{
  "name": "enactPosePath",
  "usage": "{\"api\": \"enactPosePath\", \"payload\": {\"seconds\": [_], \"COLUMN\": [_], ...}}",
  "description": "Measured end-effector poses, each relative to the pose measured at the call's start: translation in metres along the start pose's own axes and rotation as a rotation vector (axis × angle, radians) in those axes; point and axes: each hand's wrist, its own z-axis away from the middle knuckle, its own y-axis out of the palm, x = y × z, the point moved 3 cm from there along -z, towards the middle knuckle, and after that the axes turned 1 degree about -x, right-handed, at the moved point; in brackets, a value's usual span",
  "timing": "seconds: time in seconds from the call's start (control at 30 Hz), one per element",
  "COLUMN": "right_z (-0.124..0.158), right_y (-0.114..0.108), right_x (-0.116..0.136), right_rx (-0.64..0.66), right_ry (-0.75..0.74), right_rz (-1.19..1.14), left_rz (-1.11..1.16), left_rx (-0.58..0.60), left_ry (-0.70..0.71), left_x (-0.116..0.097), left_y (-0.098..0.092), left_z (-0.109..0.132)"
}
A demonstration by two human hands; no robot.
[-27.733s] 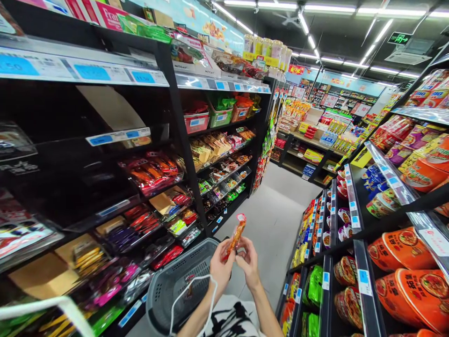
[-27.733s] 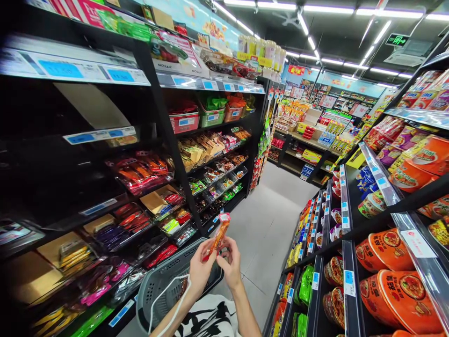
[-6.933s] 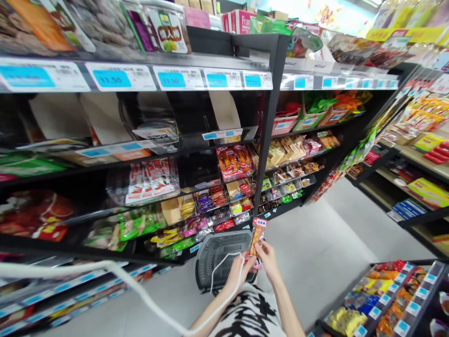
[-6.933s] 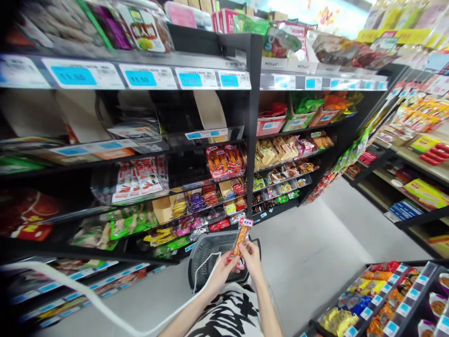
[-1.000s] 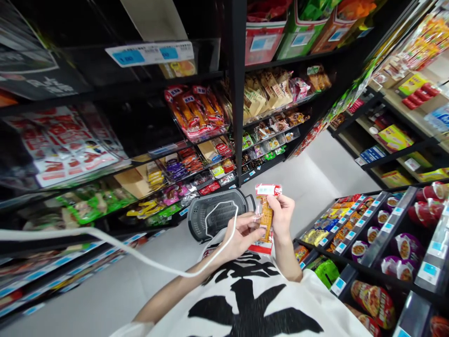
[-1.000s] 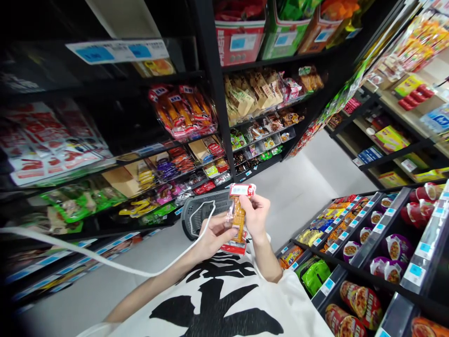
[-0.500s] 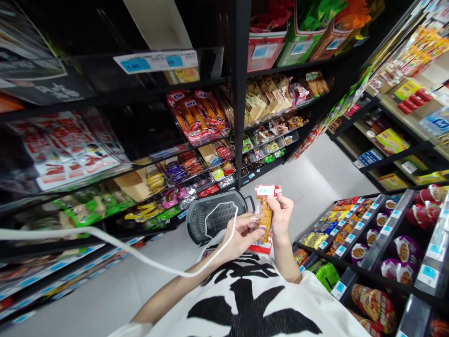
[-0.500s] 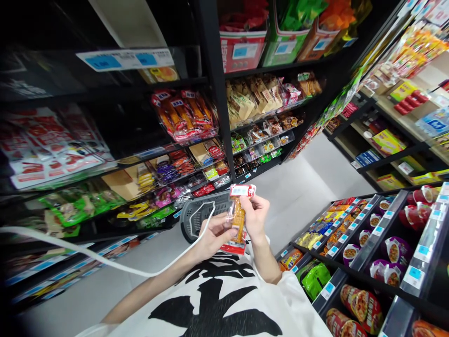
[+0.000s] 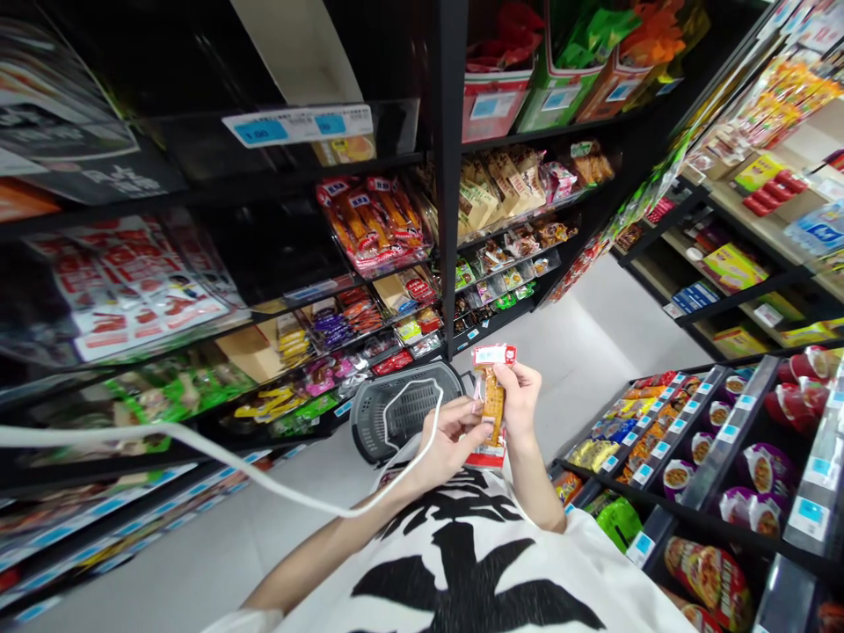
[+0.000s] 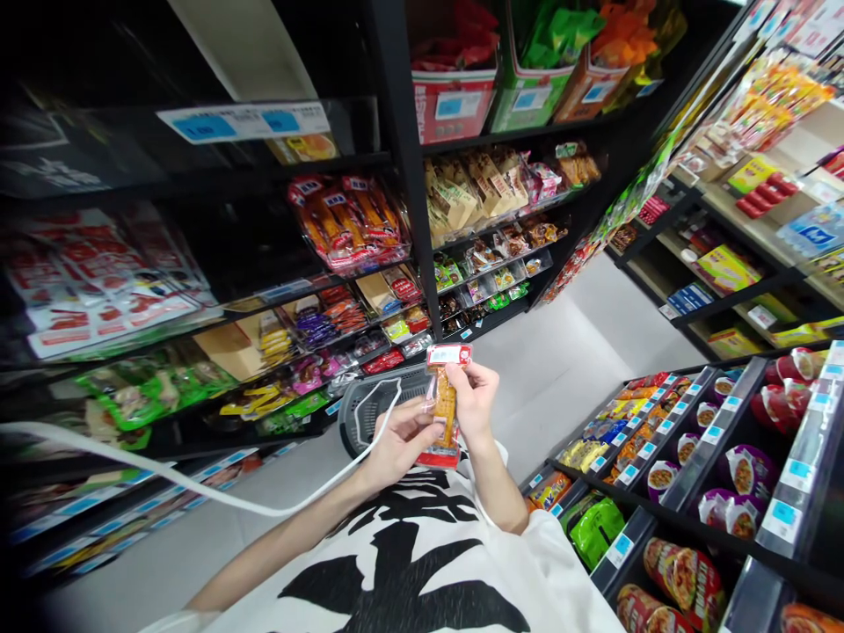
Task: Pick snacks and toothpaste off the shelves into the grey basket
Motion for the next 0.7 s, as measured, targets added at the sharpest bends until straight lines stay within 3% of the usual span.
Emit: {"api": "enactPosePath", "payload": {"seconds": [0.33,0.53,0.7], "right_z": [-0.001,-0.003,-0.006], "right_y": [-0.002,-0.002,-0.006], "right_x": [-0.01,-0.01,-0.015], "right_rx": [-0.016,0.027,-0.02], "right_ry": [0.012,0.037,0.043], "right_rz": [-0.006,-0.071,-0.047], "left_rz": [-0.015,0.012,0.035], "left_rx": [-0.01,-0.079,-0.053], "left_ry": [-0.03,-0.012,-0.084], "left_x": [0.007,0.01,0.014], "left_y": [0.0,0.002,0.004], "left_z": [0.003,0.003,-0.001]}}
